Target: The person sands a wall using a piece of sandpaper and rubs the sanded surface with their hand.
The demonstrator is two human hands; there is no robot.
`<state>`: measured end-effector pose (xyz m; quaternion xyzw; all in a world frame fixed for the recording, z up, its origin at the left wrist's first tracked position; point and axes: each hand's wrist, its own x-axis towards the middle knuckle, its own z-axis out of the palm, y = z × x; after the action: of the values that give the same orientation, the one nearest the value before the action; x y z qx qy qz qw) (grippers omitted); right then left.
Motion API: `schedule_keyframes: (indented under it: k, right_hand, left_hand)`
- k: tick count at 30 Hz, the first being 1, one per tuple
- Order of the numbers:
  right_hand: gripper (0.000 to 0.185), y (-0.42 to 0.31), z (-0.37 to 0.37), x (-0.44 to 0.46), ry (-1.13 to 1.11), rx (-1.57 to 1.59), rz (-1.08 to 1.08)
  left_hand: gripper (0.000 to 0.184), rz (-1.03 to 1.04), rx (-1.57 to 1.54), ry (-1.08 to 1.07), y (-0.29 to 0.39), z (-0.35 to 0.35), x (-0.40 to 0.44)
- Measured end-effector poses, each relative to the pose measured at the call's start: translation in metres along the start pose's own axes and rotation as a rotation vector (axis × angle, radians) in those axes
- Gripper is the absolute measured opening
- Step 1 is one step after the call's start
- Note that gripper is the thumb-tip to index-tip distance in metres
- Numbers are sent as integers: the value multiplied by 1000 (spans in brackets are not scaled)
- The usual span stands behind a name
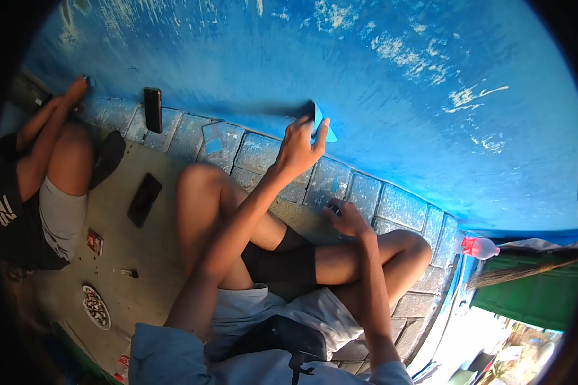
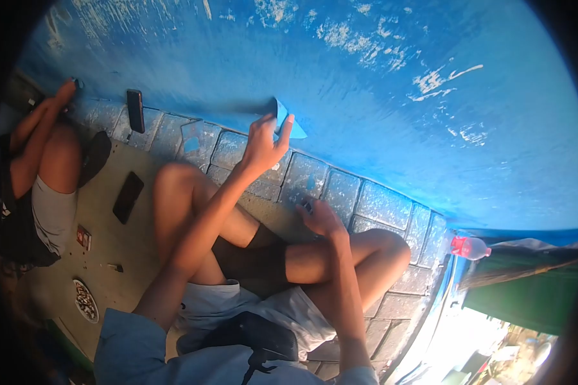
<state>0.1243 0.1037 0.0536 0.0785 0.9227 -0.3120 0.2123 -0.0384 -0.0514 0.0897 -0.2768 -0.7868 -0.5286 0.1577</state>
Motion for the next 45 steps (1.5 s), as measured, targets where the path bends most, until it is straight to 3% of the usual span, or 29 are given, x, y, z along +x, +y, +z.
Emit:
schedule_keyframes:
  k: [5,9,13,17,20,23,27,29,32,35,38,41,45]
  right_hand:
    - [34,4,2,12,-53,9,18]
    - [35,6,1,2,-10,-13,9]
    - [38,1,-2,5,-36,24,36]
    - [37,3,-1,13,-51,54,27]
    - [37,-1,-2,4,-16,20,12]
    - [36,0,-1,-2,-13,40,40]
    - [36,-4,-1,7,-36,62,10]
    - [37,2,3,11,28,-33,-48]
    - [37,5,4,6,10,-22,-24]
    - [37,6,3,-1,42,-33,-60]
    - [35,1,-2,4,-12,10,-19]
    - [35,-3,-2,10,-36,5,12]
    - [37,0,-2,4,-9,-43,-28]
  left_hand:
    - [33,43,82,-92,-49,30,-30]
    - [29,-58,68,-91,8,-6,3]
    - [26,39,-44,65,4,5,-3]
    - [30,8,98,-154,-47,33,-35]
    - [30,-1,87,-131,-8,5,-8]
    - [30,55,-95,71,23,-5,9]
    - [24,-9,-26,-112,-7,22,-17]
    - [22,33,113,-78,-28,40,-34]
    - [22,49,-14,-73,8,14,-6]
    - [23,89,-108,99,41,-6,18]
    - [24,38,-137,83,12,16,-1]
    - [24,111,103,-38,-37,45,-35]
    - [23,83,95,-62,-8,29,-12]
